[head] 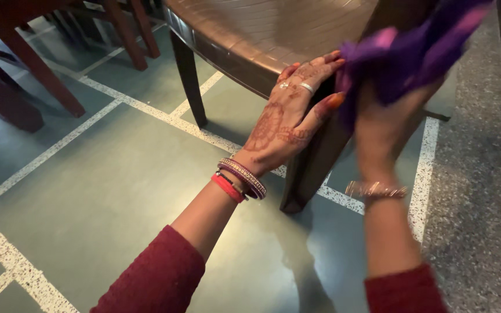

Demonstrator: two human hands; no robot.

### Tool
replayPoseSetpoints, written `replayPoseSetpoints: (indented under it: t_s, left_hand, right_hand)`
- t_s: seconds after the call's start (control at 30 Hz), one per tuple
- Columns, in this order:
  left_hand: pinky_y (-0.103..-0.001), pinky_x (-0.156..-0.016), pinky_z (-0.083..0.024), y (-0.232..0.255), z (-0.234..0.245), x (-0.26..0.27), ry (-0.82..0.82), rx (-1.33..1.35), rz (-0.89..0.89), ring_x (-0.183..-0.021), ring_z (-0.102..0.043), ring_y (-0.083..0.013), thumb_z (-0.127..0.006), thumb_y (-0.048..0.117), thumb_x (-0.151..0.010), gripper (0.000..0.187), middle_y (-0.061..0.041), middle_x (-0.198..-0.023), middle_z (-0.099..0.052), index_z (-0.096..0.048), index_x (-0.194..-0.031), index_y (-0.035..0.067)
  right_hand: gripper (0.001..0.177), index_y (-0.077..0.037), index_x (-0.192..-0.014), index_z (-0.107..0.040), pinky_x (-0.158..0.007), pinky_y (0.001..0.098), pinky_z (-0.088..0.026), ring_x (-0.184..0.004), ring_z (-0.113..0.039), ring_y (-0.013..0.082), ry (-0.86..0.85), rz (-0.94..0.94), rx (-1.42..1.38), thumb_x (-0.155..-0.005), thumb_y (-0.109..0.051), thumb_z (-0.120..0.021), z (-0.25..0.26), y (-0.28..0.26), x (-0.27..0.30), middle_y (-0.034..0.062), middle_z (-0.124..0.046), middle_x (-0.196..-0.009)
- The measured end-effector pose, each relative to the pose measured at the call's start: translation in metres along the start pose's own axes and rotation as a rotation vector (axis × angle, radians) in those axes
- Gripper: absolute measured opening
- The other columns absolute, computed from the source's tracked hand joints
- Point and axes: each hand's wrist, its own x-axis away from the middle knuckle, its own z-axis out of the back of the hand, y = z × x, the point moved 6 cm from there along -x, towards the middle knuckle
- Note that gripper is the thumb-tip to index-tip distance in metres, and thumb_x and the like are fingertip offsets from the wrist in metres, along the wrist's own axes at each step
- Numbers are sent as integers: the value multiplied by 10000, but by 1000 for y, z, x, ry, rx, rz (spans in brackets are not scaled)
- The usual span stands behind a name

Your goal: The person wipes down multiple plastic chairs using a purple cloth, cleaning the backrests, seats, and legs while sitting on the floor.

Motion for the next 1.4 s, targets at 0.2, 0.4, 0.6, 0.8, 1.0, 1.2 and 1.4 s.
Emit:
replayPoseSetpoints:
  t_s: [0.2,0.4,0.6,0.8,1.0,1.2,1.4]
  left_hand:
    - [-450,-1371,-195,-5,-1,-2,21,52,-9,-1571,-434,-247,-456,481,-1111,600,-91,-1644,-496,-493,-1556,79]
    - [-440,-1361,-169,-4,2,-1,-12,34,21,-1568,-414,-258,-493,506,-1085,629,-105,-1635,-482,-495,-1542,73]
    - [-439,-1353,-159,-1,4,-1,-13,31,41,-1574,-377,-263,-519,506,-1056,645,-110,-1647,-449,-482,-1548,90]
    - [-440,-1337,-180,1,3,-1,1,35,80,-1578,-362,-282,-522,532,-1056,663,-133,-1642,-459,-452,-1567,115]
    - [-455,-1318,-233,-9,5,5,26,64,119,-1561,-365,-343,-536,565,-1045,746,-186,-1614,-468,-398,-1604,91]
    - [-443,-1276,-318,0,6,-6,85,52,175,-1510,-444,-343,-577,641,-968,873,-183,-1603,-489,-402,-1577,41]
    - [-489,-1082,-406,38,16,-14,404,-303,-24,-1391,-462,-392,-730,644,-828,1113,-315,-1559,-410,-222,-1496,-86]
  right_hand:
    - [885,-157,-1613,-284,-941,416,-538,-1105,-715,318,-245,-606,118,-885,-306,-763,-5,48,170,190,-724,-1195]
    - [752,-122,-1480,-484,-940,398,-542,-1118,-712,315,-538,-601,136,-796,-184,-788,-11,123,238,168,-736,-1193]
    - [417,-39,-1281,-653,-992,361,-559,-1087,-727,218,-335,-594,13,-963,-269,-796,-6,67,152,137,-781,-1179]
    - [434,-10,-1389,-554,-1167,349,-544,-1233,-666,198,-162,88,-230,-1057,-48,-832,13,-30,-22,78,-674,-1331]
    - [619,-33,-1475,-470,-1194,339,-510,-1308,-616,213,-180,-10,-303,-994,-69,-858,9,-42,-45,85,-602,-1384]
    - [730,-19,-1523,-399,-1123,343,-479,-1280,-604,210,-31,-185,-257,-943,-92,-835,-2,-29,35,88,-598,-1397]
    - [734,37,-1461,-416,-1045,377,-508,-1226,-649,303,-18,-245,-105,-945,-332,-786,-31,-105,100,164,-620,-1336]
